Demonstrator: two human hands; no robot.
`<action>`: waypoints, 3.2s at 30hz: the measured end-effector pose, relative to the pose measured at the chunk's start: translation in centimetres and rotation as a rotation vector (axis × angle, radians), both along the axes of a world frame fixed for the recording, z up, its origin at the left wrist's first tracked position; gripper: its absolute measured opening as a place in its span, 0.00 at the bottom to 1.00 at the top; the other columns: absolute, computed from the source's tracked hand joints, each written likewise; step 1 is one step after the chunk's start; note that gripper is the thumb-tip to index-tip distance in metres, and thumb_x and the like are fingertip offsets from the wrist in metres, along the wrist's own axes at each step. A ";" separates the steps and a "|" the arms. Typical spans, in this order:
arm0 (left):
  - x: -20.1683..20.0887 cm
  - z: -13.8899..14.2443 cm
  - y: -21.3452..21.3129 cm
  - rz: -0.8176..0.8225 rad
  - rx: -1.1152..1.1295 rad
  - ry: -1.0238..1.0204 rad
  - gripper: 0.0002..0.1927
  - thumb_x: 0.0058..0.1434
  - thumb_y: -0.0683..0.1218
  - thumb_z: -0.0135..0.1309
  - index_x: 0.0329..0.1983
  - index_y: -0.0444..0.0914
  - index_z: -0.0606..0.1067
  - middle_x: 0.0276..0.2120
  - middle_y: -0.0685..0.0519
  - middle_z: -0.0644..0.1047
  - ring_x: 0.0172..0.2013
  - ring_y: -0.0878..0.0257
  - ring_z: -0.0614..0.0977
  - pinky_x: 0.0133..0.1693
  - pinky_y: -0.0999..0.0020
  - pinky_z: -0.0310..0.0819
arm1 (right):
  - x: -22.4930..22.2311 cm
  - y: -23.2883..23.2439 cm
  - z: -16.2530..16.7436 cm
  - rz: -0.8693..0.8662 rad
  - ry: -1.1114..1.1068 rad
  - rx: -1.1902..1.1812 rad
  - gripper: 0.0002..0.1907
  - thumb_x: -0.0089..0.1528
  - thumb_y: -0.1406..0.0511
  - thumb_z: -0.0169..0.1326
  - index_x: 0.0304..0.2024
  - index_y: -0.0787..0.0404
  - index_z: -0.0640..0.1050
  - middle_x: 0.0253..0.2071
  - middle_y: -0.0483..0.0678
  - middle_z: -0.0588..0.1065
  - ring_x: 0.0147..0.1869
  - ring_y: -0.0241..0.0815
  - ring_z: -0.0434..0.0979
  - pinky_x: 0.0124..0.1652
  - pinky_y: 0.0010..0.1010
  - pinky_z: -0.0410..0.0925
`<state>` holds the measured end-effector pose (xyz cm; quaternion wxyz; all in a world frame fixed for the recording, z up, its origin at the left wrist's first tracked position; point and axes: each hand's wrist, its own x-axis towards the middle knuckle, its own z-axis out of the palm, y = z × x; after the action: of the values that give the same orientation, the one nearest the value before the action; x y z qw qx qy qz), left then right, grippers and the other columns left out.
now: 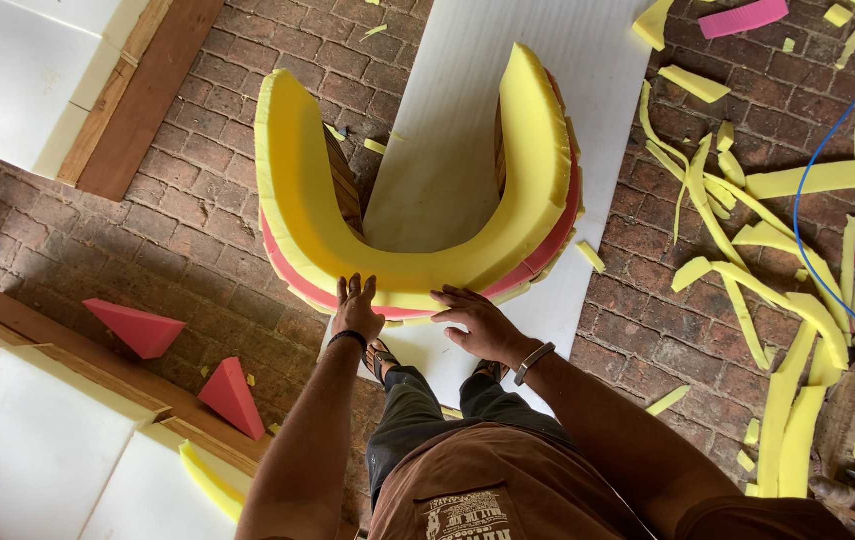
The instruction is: The person shapes a yellow foam piece on a wooden chair frame by hand, pressing and smoothing the edges to fit the contours. They use a metal file to trim and refine the foam edges, then inspect the fit by lifting and repositioning the foam on the frame.
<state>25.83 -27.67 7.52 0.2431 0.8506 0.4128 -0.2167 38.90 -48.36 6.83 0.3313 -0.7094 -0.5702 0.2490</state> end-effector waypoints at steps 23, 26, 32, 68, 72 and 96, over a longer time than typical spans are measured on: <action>0.2 0.0 -0.8 0.007 -0.014 0.046 0.46 0.61 0.41 0.59 0.77 0.57 0.52 0.79 0.58 0.44 0.77 0.56 0.35 0.71 0.51 0.53 | 0.3 -0.7 -0.8 -0.002 0.098 0.017 0.16 0.61 0.69 0.59 0.53 0.57 0.81 0.72 0.48 0.66 0.77 0.50 0.59 0.71 0.42 0.56; 0.2 0.0 -0.9 0.009 -0.011 0.056 0.46 0.60 0.41 0.59 0.78 0.57 0.52 0.79 0.58 0.43 0.77 0.56 0.35 0.71 0.51 0.53 | 0.4 -0.7 -0.7 0.002 0.153 0.010 0.16 0.62 0.68 0.59 0.53 0.57 0.81 0.72 0.48 0.66 0.78 0.50 0.59 0.71 0.42 0.56; 0.1 -0.4 -0.9 -0.007 0.014 0.030 0.45 0.60 0.43 0.59 0.77 0.56 0.53 0.79 0.57 0.44 0.77 0.56 0.36 0.71 0.52 0.53 | 0.5 -0.8 -0.4 0.022 0.078 0.010 0.16 0.61 0.68 0.59 0.53 0.57 0.81 0.72 0.48 0.66 0.78 0.50 0.60 0.71 0.42 0.56; -3.5 -0.2 0.0 0.650 -0.184 -0.204 0.37 0.63 0.50 0.58 0.74 0.40 0.61 0.71 0.44 0.65 0.69 0.52 0.69 0.66 0.53 0.64 | 6.9 -5.4 -4.0 -1.155 1.504 -0.261 0.22 0.68 0.55 0.49 0.61 0.58 0.70 0.46 0.47 0.74 0.48 0.41 0.74 0.50 0.36 0.68; -5.8 -0.7 1.0 0.873 -0.422 -0.289 0.29 0.62 0.51 0.58 0.66 0.40 0.72 0.61 0.46 0.76 0.60 0.53 0.79 0.58 0.55 0.75 | 6.7 -3.1 -4.3 -1.136 1.547 -0.251 0.17 0.67 0.55 0.50 0.54 0.55 0.70 0.41 0.46 0.75 0.43 0.39 0.75 0.46 0.35 0.69; -3.4 -6.4 8.1 1.633 -0.790 -0.478 0.17 0.64 0.57 0.54 0.38 0.39 0.71 0.34 0.53 0.73 0.42 0.55 0.75 0.49 0.51 0.69 | 8.8 1.8 -6.2 -1.299 1.737 -0.182 0.15 0.70 0.59 0.47 0.27 0.48 0.70 0.17 0.31 0.65 0.18 0.23 0.60 0.24 0.19 0.60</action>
<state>22.47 -19.57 1.07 0.6695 0.1754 0.7177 0.0772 47.75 -46.57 0.62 0.6357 -0.4792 0.3630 0.4842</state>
